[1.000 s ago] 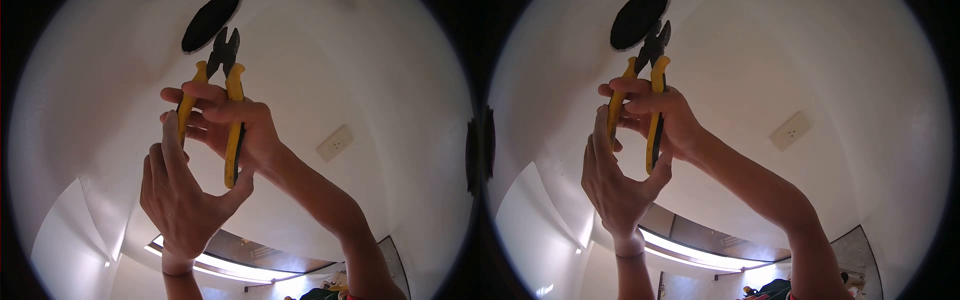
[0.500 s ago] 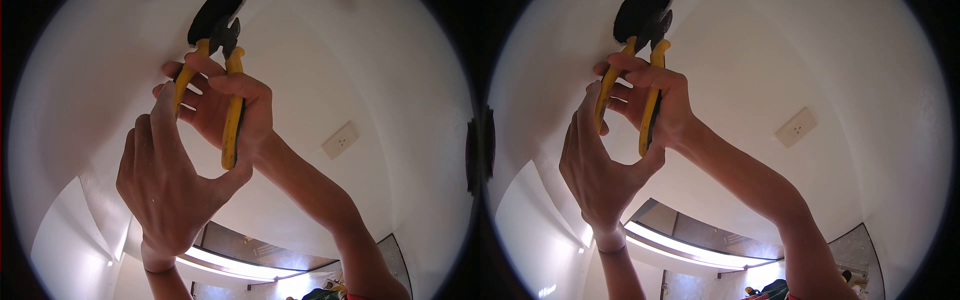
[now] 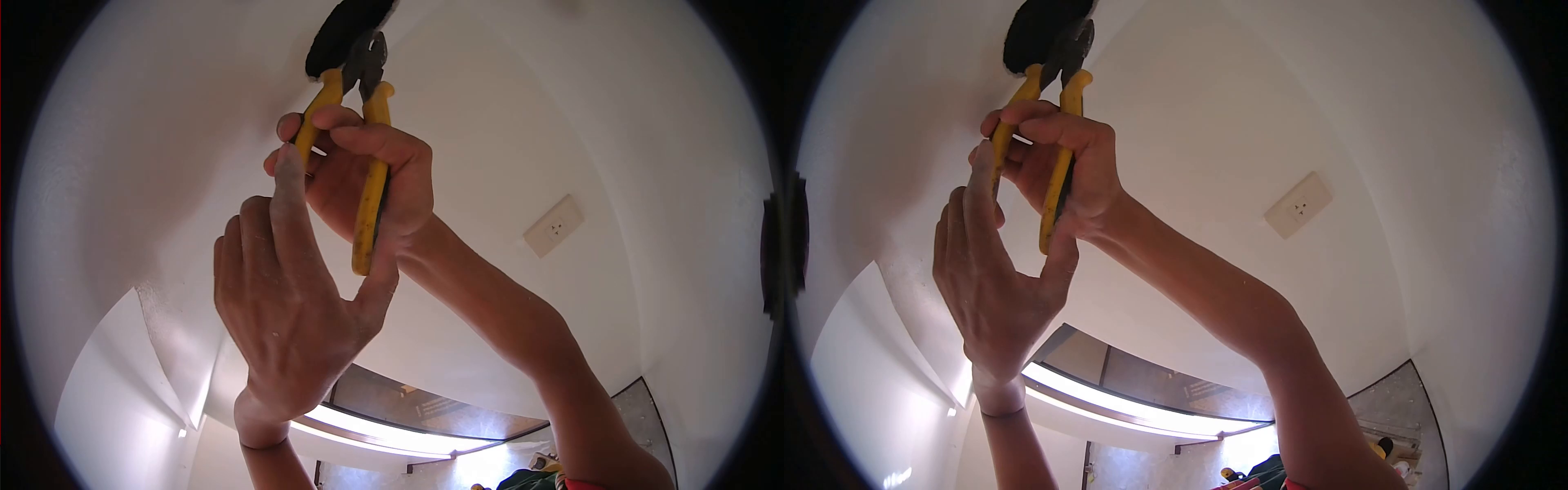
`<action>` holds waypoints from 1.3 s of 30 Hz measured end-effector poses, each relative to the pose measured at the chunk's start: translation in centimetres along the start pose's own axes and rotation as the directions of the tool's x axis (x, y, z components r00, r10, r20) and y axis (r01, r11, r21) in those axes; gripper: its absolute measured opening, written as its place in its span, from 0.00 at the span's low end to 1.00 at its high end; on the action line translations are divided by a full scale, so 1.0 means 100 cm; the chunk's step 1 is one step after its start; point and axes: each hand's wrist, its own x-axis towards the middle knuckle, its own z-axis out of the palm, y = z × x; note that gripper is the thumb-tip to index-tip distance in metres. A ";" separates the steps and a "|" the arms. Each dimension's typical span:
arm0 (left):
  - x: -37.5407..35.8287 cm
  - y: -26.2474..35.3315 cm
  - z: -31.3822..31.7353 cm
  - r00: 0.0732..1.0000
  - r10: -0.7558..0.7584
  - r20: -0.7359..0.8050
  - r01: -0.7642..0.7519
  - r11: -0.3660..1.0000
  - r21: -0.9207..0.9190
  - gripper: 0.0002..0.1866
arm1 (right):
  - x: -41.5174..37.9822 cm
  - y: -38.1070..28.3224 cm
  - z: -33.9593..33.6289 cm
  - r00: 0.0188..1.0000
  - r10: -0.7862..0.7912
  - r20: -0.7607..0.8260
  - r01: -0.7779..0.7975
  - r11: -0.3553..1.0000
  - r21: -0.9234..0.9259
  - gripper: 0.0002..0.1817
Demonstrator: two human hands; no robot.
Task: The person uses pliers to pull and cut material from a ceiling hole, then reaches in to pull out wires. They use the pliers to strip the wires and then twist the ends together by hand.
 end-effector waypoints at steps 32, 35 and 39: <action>0.012 -0.003 -0.027 1.000 -0.014 0.015 0.015 0.998 -0.059 0.46 | -0.001 -0.014 0.025 0.994 0.089 0.056 -0.084 0.993 -0.078 0.21; 0.015 -0.003 -0.025 1.000 0.028 -0.011 -0.028 0.999 -0.021 0.46 | 0.000 -0.016 0.024 0.993 0.095 0.066 -0.090 0.994 -0.065 0.20; 0.014 0.001 -0.027 0.999 -0.010 0.039 0.011 0.999 -0.031 0.46 | -0.001 -0.014 0.031 0.998 0.058 0.012 -0.057 0.997 -0.042 0.16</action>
